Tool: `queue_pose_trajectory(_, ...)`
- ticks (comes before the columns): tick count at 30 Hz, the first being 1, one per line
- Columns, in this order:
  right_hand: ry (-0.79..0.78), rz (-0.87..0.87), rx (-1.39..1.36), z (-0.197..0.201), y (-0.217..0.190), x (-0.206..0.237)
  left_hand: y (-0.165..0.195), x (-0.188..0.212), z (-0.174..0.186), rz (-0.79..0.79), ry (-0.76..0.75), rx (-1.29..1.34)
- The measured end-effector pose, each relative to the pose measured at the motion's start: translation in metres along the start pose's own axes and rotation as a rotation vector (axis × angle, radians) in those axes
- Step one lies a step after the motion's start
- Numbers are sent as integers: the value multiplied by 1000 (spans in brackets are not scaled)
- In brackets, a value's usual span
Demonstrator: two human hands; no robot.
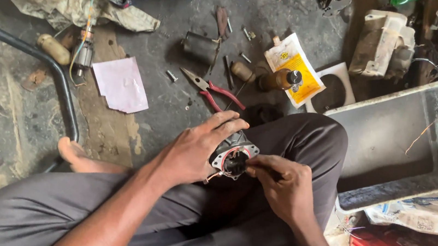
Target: The person sits on the workshop floor with a starter motor in their lap. They pour liquid from a bottle onto the component, then use their fingers to manipulate and reposition the brushes and internal parts inside the housing, turning the unit over as they work.
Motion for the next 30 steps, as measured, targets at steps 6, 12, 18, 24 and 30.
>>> queue_pose_trajectory(6,26,115,111,-4,-16,-4,1,2,0,-28,16,-7)
queue_pose_trajectory(12,159,41,125,4,-15,1,0,4,-1,9,-21,1)
queue_pose_trajectory(18,145,60,233,9,-18,8,2,4,-2,22,-36,-4)
queue_pose_trajectory(24,153,140,260,11,-14,16,3,4,-1,-19,-2,-12)
queue_pose_trajectory(30,292,-70,-343,8,14,32,18,7,12,-140,82,-59)
Point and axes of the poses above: each hand's wrist, its own x-axis away from the middle knuckle, its own z-axis out of the back of the hand, y = z × x, the point moved 5 cm from there along -x, towards the middle knuckle, and after that the axes turned 4 degrees about -x, right-handed, at the moved point
